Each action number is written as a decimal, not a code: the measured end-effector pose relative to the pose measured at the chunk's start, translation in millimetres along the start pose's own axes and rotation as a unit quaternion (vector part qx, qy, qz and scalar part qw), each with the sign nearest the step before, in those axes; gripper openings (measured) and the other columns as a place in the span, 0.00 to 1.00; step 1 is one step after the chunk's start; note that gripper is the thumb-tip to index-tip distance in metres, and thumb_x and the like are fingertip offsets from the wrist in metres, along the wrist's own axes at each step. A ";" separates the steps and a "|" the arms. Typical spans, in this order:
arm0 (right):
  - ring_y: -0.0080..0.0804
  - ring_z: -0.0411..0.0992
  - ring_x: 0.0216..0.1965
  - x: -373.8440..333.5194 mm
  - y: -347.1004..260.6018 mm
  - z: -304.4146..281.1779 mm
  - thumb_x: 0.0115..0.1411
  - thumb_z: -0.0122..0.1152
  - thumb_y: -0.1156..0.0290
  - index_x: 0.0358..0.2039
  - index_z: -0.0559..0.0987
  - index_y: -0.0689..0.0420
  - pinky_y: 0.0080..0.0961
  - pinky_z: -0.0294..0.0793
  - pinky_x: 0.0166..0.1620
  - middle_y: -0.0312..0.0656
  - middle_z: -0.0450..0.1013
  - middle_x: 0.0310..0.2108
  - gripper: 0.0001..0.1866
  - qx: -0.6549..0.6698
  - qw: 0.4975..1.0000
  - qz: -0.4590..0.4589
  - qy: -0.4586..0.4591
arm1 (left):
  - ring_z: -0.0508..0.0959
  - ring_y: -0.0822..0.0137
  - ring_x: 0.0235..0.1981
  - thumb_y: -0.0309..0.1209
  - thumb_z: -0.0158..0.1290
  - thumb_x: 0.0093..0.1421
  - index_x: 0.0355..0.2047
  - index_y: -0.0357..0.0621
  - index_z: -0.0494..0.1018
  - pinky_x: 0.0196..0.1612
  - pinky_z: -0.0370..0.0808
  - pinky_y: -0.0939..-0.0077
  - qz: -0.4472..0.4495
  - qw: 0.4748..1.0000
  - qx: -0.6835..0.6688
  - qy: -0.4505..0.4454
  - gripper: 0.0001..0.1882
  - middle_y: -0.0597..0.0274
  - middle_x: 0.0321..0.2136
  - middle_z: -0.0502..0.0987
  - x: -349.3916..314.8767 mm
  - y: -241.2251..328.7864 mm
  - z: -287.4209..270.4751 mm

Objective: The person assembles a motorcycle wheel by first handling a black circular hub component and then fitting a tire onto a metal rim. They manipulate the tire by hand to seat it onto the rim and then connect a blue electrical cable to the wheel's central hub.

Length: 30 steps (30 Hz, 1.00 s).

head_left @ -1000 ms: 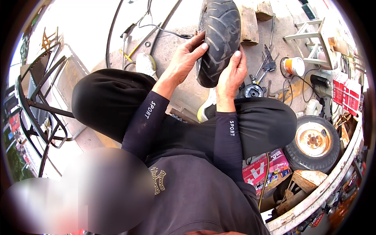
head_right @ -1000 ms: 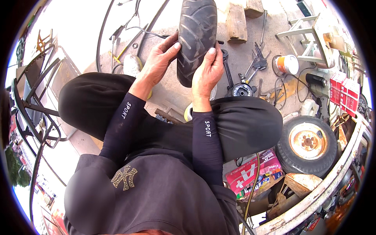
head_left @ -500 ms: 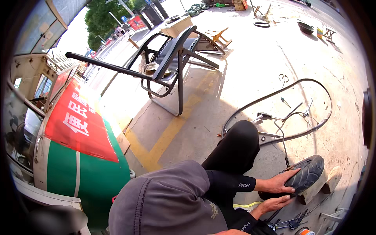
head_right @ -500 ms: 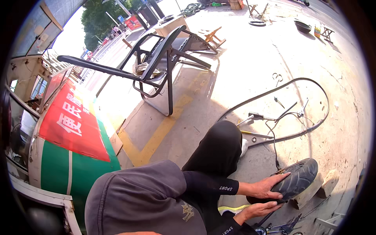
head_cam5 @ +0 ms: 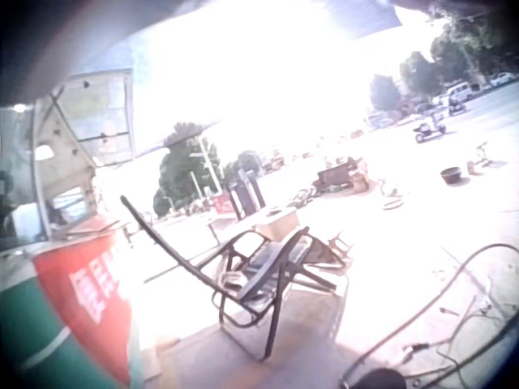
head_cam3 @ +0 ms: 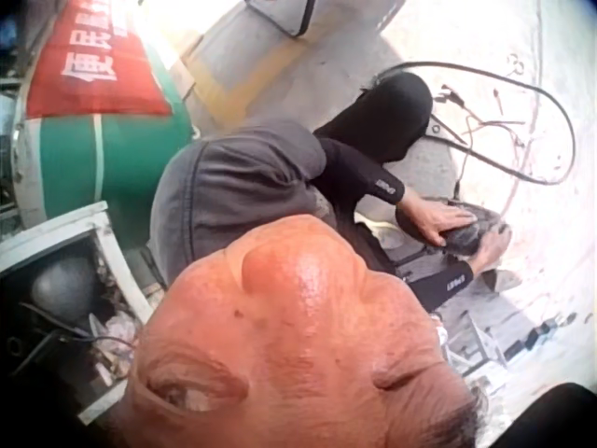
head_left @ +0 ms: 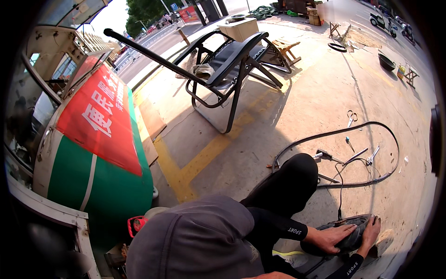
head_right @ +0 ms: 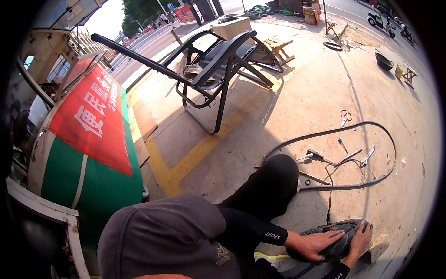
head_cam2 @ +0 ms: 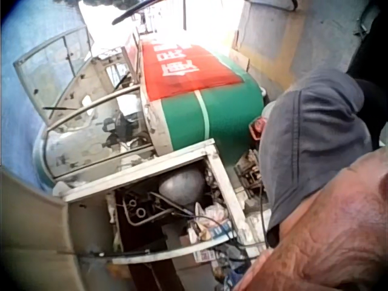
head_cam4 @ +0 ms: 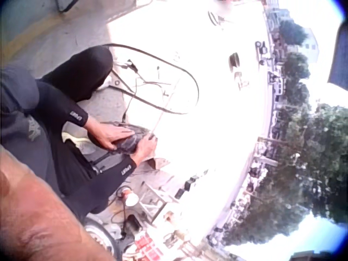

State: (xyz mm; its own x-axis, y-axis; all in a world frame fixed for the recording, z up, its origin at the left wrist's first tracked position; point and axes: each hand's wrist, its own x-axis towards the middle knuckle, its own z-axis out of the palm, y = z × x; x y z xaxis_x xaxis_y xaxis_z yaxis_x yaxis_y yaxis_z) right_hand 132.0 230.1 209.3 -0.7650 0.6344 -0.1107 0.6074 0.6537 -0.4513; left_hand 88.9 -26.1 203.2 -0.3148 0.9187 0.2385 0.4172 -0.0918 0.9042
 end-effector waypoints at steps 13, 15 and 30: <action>0.37 0.75 0.51 -178.3 110.6 -100.3 0.69 0.53 0.53 0.62 0.70 0.64 0.32 0.71 0.54 0.51 0.75 0.55 0.31 0.138 0.980 0.116 -0.086 | 0.63 0.29 0.63 0.42 0.66 0.47 0.65 0.62 0.66 0.62 0.67 0.51 0.013 0.990 0.141 0.004 0.43 0.21 0.63 0.56 54.0 52.5 -20.9; 0.50 0.74 0.56 -233.2 138.7 -75.5 0.66 0.55 0.48 0.58 0.71 0.71 0.35 0.70 0.57 0.63 0.74 0.52 0.36 0.067 0.963 0.259 0.020 | 0.64 0.31 0.62 0.42 0.67 0.47 0.63 0.66 0.70 0.61 0.70 0.53 -0.004 0.984 0.175 -0.018 0.39 0.23 0.63 0.56 64.7 51.2 -18.0; 0.63 0.55 0.66 -415.9 48.1 176.0 0.55 0.71 0.52 0.66 0.51 0.75 0.44 0.55 0.68 0.70 0.56 0.64 0.54 0.072 0.753 0.557 0.342 | 0.75 0.57 0.56 0.40 0.66 0.56 0.64 0.46 0.69 0.59 0.73 0.66 -0.038 0.983 0.109 -0.141 0.37 0.46 0.56 0.73 120.8 28.3 -34.4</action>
State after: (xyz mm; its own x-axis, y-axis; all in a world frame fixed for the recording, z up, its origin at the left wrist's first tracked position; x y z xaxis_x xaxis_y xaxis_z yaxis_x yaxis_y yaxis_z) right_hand 441.8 -74.9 77.8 0.5218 0.8525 -0.0323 0.7241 -0.4626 -0.5115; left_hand 33.3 69.1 269.9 -0.1157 0.9926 0.0376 0.5842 0.0374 0.8108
